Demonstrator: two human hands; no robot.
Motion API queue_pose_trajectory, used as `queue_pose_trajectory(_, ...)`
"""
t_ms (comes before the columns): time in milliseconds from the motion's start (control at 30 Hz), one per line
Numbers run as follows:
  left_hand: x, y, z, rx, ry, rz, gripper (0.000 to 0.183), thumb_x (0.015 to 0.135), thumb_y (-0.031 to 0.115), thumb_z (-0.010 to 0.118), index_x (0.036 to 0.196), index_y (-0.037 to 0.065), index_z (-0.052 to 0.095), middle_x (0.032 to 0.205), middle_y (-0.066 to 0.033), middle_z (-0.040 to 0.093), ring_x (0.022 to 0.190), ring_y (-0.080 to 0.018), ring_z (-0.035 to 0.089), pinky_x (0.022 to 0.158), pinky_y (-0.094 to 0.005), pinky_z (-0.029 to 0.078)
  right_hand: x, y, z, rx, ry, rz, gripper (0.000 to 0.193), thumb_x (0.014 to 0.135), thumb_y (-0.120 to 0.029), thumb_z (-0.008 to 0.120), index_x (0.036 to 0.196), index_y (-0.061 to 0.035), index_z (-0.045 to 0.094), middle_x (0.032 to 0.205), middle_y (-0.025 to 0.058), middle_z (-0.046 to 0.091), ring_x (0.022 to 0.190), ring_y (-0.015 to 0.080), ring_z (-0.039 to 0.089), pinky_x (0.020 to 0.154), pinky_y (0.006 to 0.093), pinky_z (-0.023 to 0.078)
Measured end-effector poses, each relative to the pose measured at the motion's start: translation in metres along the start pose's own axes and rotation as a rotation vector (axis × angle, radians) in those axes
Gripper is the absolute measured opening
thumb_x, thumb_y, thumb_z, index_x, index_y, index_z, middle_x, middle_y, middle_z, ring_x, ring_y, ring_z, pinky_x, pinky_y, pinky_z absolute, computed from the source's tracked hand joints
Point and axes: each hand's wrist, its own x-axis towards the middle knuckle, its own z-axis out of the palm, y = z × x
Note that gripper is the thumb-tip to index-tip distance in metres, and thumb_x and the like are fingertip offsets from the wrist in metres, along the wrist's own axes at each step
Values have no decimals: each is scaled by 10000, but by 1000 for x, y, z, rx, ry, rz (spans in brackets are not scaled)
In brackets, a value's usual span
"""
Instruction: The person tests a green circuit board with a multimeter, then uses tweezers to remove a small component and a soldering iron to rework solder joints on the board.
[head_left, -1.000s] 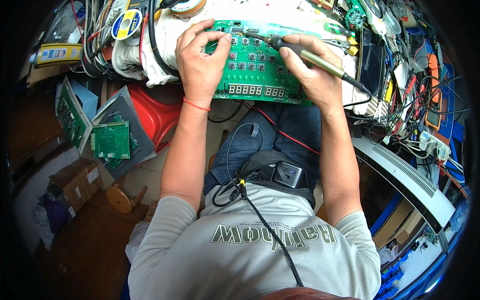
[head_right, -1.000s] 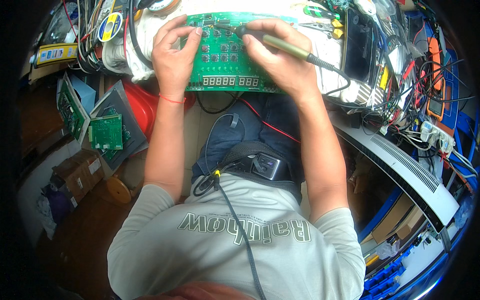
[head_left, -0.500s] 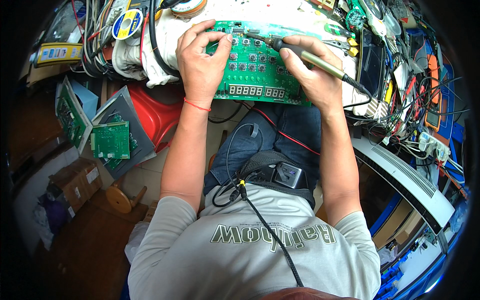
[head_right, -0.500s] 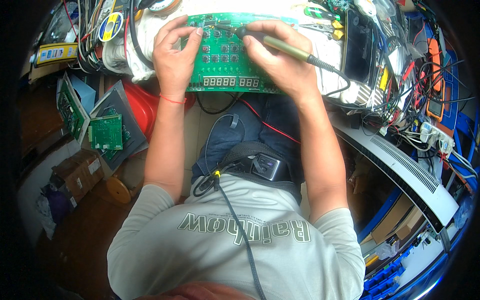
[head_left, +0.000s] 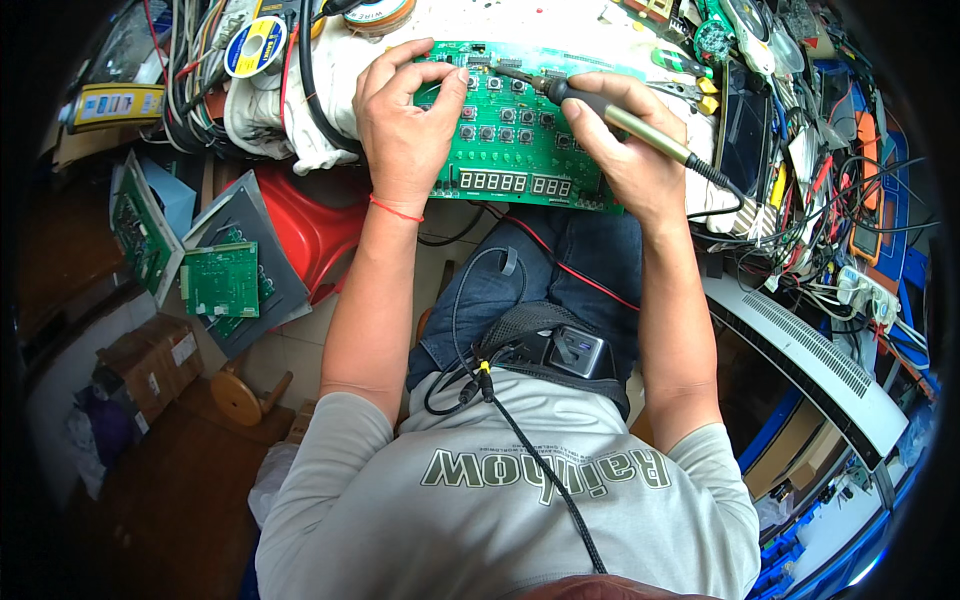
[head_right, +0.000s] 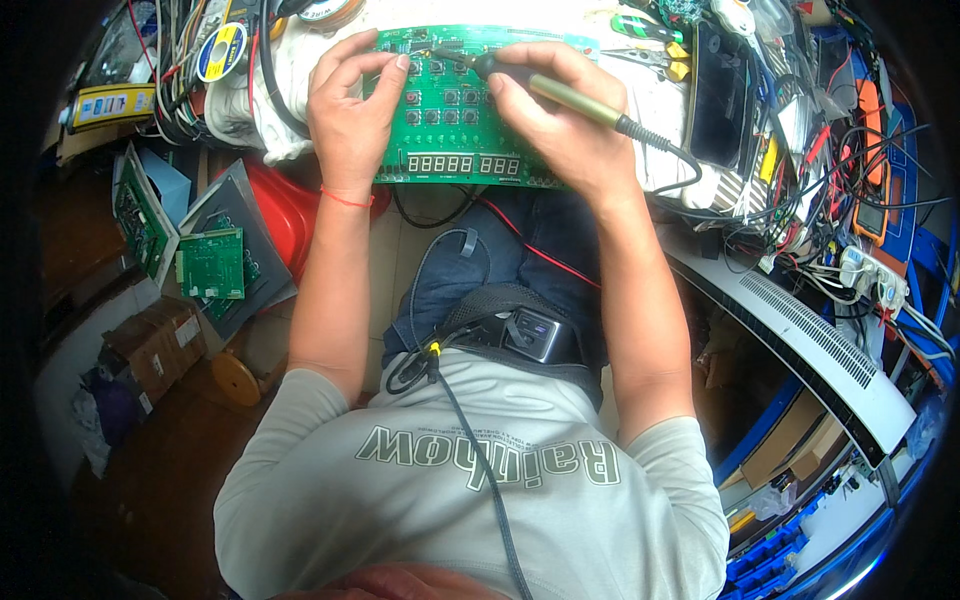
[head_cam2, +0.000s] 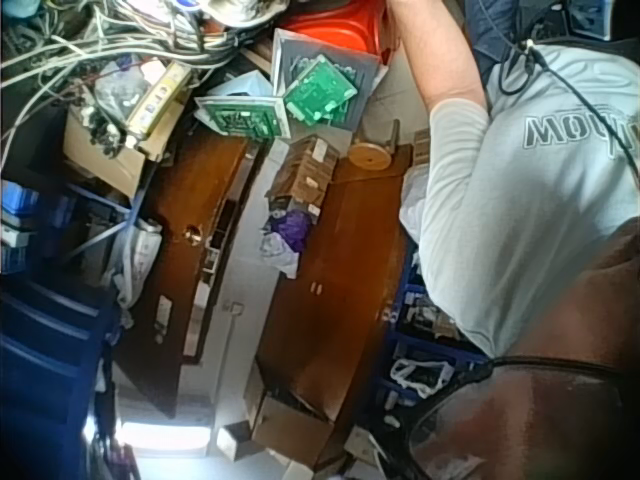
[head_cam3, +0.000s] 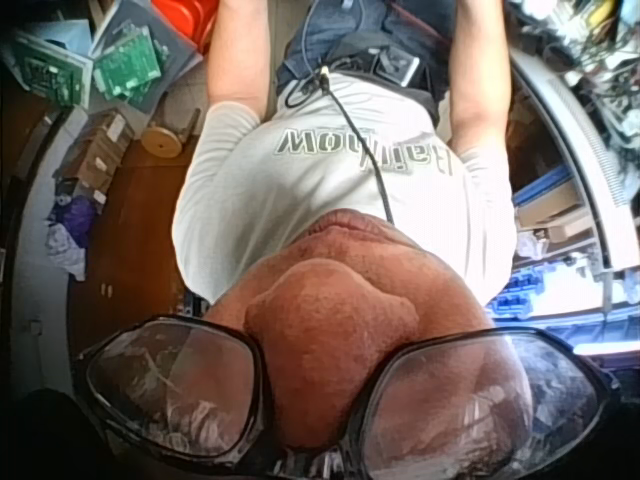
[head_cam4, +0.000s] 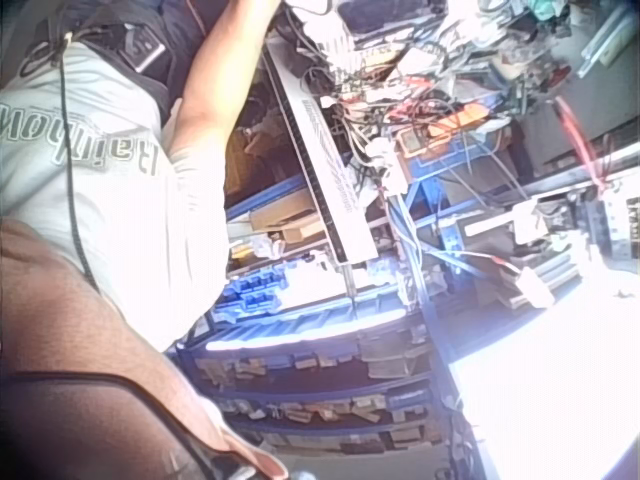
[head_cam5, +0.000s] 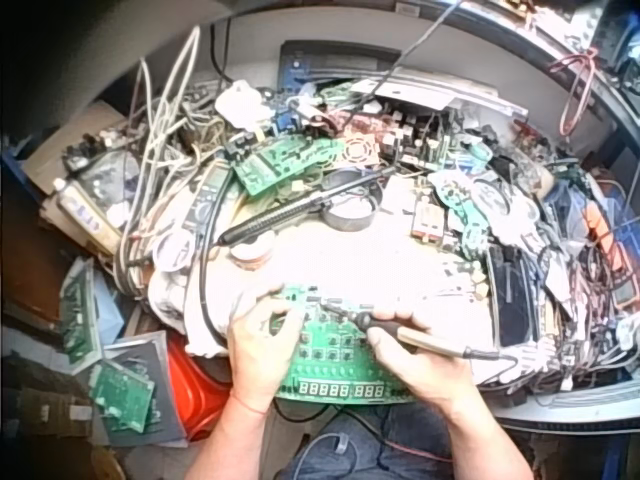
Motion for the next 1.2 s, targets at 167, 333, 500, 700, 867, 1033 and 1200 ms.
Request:
queue_pose_trajectory(167, 1, 1, 0, 15, 1, 5, 95, 785, 157, 815, 831, 86, 773, 1134, -71, 711, 1078, -281, 614, 964, -398, 470, -1, 1, 0, -29, 2, -1, 225, 876, -133, 790, 1075, -34, 751, 937, 59, 760, 838, 105, 696, 768, 250, 557)
queue_pose_trajectory(333, 3, 5, -1, 46, -13, -3, 96, 778, 158, 812, 825, 83, 774, 1124, -74, 713, 1070, -285, 617, 964, -399, 468, -1, 1, 0, -17, 1, 16, 254, 884, -138, 801, 1108, -29, 748, 929, 30, 751, 823, 73, 655, 754, 227, 521)
queue_pose_trajectory(500, 2, 6, -5, 100, -54, 16, 119, 844, 157, 816, 911, 64, 786, 1176, -103, 710, 1092, -268, 640, 959, -366, 490, -2, 2, 0, 7, 4, 17, 256, 885, -134, 802, 1111, -27, 746, 940, 33, 751, 829, 76, 656, 760, 226, 521)
queue_pose_trajectory(700, 0, 5, -5, -149, 55, -57, 118, 865, 111, 786, 927, 21, 741, 1105, -113, 715, 1052, -269, 660, 943, -371, 506, -2, 2, 0, 12, 6, 33, 231, 878, -144, 790, 1078, -34, 749, 949, 68, 767, 840, 109, 713, 770, 252, 574)
queue_pose_trajectory(867, 2, 6, -12, -378, 125, -192, 137, 989, 104, 679, 1047, -20, 665, 1049, -120, 729, 948, -193, 688, 900, -302, 526, -5, 4, -6, 34, 39, 78, 238, 892, -107, 784, 1103, -9, 737, 958, 47, 755, 833, 92, 671, 766, 233, 526)
queue_pose_trajectory(1033, 7, 11, -24, -502, 87, -266, 179, 1068, 86, 521, 1195, -13, 599, 1012, -116, 731, 916, -163, 692, 860, -262, 538, -4, 14, -12, 202, 132, 64, 252, 893, -153, 784, 1094, -10, 736, 948, 57, 750, 834, 111, 668, 767, 252, 531)
queue_pose_trajectory(1200, 13, 8, -20, -291, 14, -105, 188, 1015, 23, 536, 1087, -16, 705, 1015, -118, 738, 932, -211, 709, 845, -320, 550, -6, 22, -11, 200, 171, 39, 241, 902, -149, 773, 1094, -10, 734, 943, 53, 748, 823, 107, 660, 754, 248, 522)
